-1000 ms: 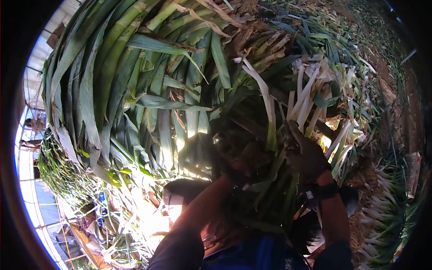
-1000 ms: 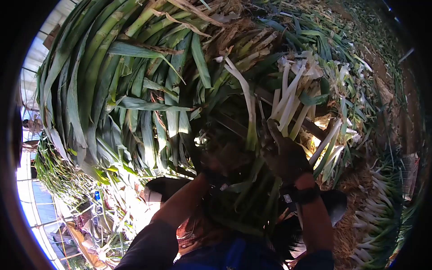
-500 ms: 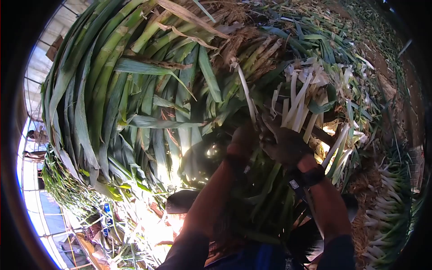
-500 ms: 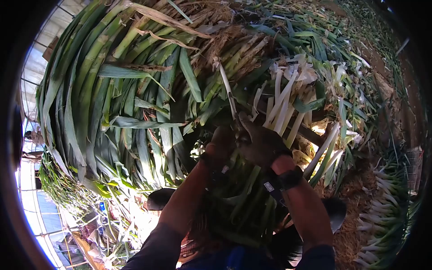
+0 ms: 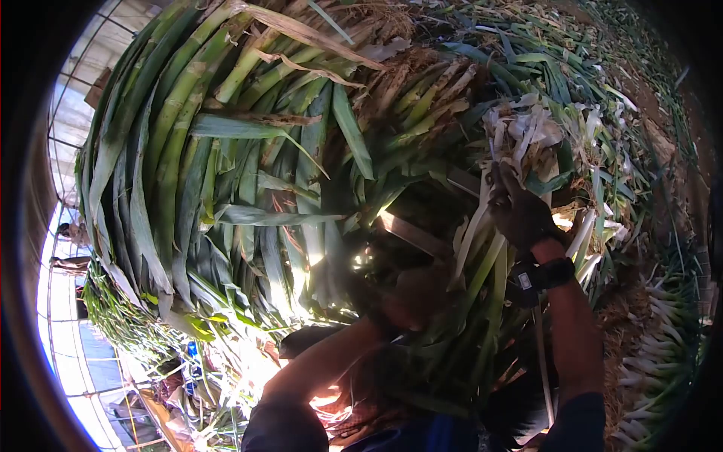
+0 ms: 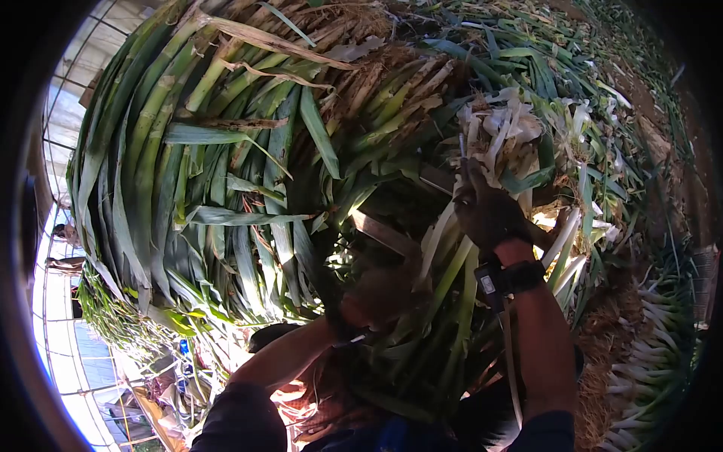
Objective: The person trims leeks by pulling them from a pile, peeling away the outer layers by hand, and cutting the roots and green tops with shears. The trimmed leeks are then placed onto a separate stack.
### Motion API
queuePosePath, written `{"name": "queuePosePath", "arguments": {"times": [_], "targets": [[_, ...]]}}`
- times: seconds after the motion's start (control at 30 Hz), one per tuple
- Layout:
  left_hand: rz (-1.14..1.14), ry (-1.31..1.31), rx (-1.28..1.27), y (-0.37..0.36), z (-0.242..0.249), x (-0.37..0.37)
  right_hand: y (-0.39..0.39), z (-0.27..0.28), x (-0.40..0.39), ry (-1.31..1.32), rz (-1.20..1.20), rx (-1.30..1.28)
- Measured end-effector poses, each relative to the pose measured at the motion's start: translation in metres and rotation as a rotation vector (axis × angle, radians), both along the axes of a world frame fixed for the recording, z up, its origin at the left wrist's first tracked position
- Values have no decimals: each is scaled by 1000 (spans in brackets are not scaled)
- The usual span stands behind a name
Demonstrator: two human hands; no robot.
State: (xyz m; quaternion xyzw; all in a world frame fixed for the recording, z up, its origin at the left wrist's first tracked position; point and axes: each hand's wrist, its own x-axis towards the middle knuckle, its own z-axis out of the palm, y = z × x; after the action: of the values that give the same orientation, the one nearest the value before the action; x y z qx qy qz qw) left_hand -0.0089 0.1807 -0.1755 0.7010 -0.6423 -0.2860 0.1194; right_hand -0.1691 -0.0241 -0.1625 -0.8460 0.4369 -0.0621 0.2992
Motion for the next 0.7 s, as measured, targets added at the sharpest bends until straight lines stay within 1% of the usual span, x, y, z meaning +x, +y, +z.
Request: {"name": "queuePosePath", "arguments": {"times": [0.07, 0.1, 0.13, 0.17, 0.2, 0.23, 0.3, 0.33, 0.4, 0.47, 0.53, 0.6, 0.63, 0.67, 0.7], "targets": [[-41, 18, -160, -15, 13, 28, -8, -1, -20, -170, -94, -15], [-16, -3, -220, -28, 9, 47, -2, 3, -24, -166, -83, 50], [52, -134, -234, -43, 3, 69, 8, 11, -28, -162, -74, 114], [128, -417, -145, -57, -7, 90, 19, 21, -30, -161, -63, 172], [178, -698, -20, -70, -16, 107, 33, 31, -32, -163, 24, 173], [218, -880, 92, -80, -22, 119, 47, 29, -31, -227, 72, 182], [270, -794, -54, -80, -29, 126, 69, 22, -27, -355, 170, 203], [295, -751, -121, -76, -34, 131, 76, 23, -26, -256, 188, 243], [186, -842, -234, -44, -40, 140, 81, 30, -27, -64, 224, 312], [170, -898, -108, -19, -42, 140, 84, 31, -31, -96, 219, 349], [222, -739, -141, 0, -49, 150, 86, 34, -31, -109, 221, 369], [231, -656, -179, 21, -56, 156, 87, 43, -32, -99, 221, 374], [235, -614, -198, 28, -49, 154, 88, 43, -34, -91, 224, 353], [213, -559, -303, 39, -41, 147, 88, 43, -37, -81, 229, 334], [220, -570, -313, 46, -37, 138, 88, 44, -40, -68, 234, 314]]}}
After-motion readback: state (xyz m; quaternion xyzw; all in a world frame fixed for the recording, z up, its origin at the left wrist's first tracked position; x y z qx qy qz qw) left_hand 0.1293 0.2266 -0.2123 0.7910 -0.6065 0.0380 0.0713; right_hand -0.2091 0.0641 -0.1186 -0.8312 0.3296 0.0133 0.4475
